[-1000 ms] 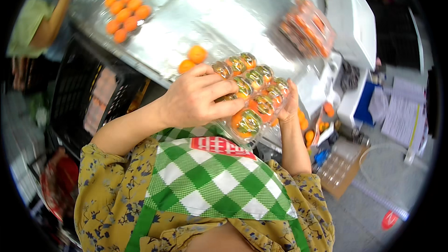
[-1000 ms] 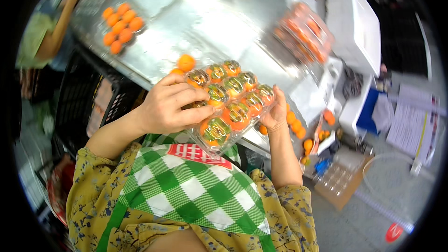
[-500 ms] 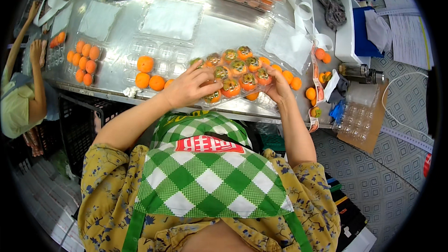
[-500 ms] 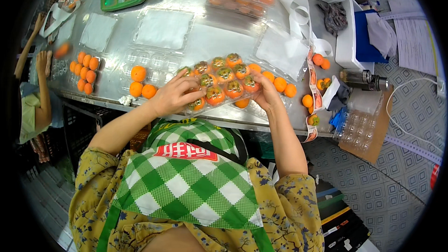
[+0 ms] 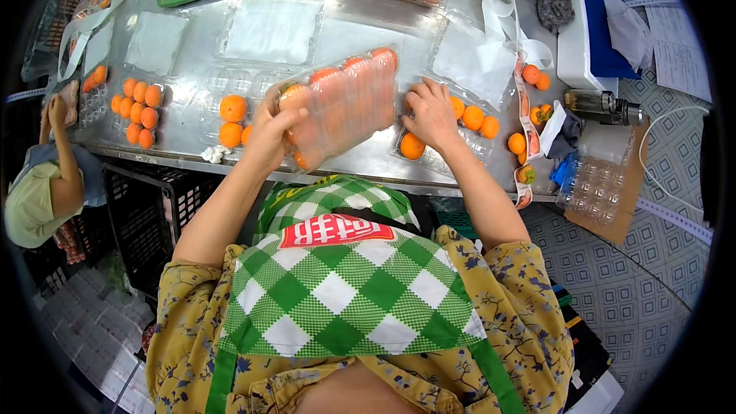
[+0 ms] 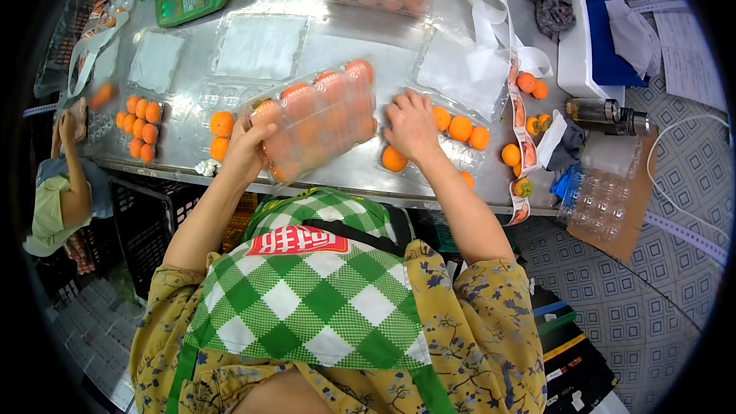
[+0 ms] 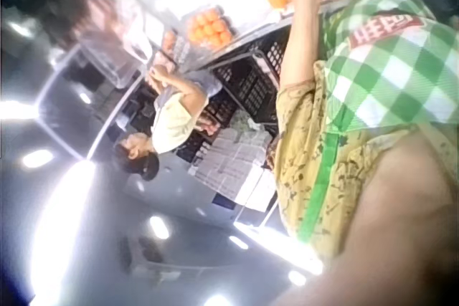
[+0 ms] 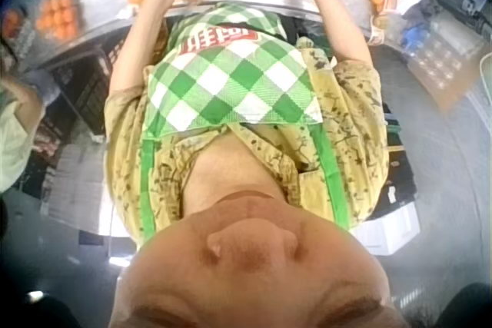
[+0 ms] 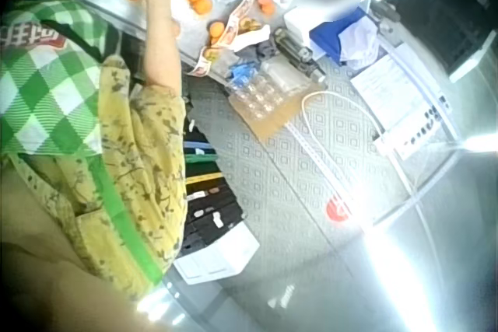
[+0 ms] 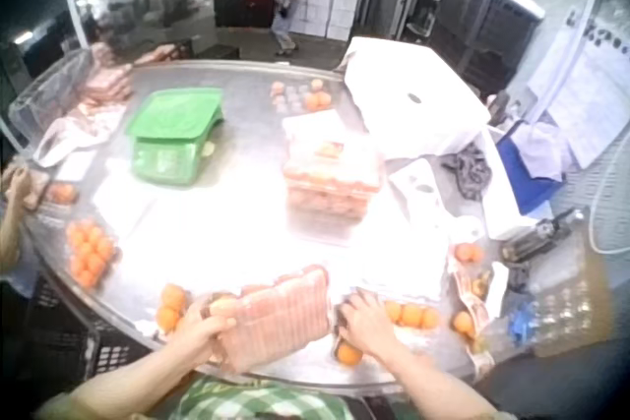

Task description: The person arranges persimmons into clear plastic trays on a metal table. They then seal the trays with a plastic lid and apply a label to the package. The person repeats this process for multiple trays.

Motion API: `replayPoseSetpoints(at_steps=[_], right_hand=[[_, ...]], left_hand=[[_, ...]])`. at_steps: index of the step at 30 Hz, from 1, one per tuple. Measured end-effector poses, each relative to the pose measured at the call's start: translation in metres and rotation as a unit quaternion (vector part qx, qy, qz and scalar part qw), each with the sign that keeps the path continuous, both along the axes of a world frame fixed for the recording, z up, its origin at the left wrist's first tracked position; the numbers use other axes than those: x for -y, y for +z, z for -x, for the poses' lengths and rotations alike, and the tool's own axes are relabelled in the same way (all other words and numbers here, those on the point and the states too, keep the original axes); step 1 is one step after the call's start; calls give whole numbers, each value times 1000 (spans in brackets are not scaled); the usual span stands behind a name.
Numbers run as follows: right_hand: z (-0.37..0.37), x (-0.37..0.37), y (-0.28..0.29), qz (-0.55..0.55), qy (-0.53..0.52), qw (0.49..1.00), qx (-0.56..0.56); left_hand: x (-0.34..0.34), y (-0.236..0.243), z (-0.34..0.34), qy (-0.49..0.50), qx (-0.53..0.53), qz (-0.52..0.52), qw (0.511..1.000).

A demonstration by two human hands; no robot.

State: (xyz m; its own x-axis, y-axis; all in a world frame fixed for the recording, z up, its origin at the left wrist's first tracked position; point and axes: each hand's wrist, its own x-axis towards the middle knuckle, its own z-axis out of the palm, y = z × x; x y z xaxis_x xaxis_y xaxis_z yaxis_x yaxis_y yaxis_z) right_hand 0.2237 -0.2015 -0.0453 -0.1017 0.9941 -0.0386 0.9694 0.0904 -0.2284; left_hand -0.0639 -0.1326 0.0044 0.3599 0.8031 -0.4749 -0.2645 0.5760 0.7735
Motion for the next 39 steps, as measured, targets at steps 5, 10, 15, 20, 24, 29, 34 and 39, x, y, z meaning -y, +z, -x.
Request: replayPoseSetpoints(at_steps=[5, 10, 15, 20, 24, 29, 34, 39], right_hand=[[-20, 18, -12, 18, 3, 1000, -15], [-22, 29, -16, -35, -40, 995, -79], [29, 22, 21, -17, 49, 995, -87], [31, 14, 7, -34, 58, 995, -76], [32, 13, 14, -49, 67, 994, -71], [51, 50, 29, 141, -166, 943, -252], [68, 60, -15, 260, -400, 424, -770], [56, 4, 3, 159, -434, 494, -736]], left_hand=[[-13, -28, -13, -8, 12, 105, 994], [-41, -57, -34, -66, 29, 190, 979], [-59, -59, -57, -74, -68, 40, 994], [-70, -61, -61, -102, -198, -64, 973], [-67, -67, -58, -56, -153, -31, 986], [-41, -49, -44, 0, -32, 19, 999], [-1, -39, -38, 97, 0, 43, 994], [35, -44, -18, 69, 77, 121, 987]])
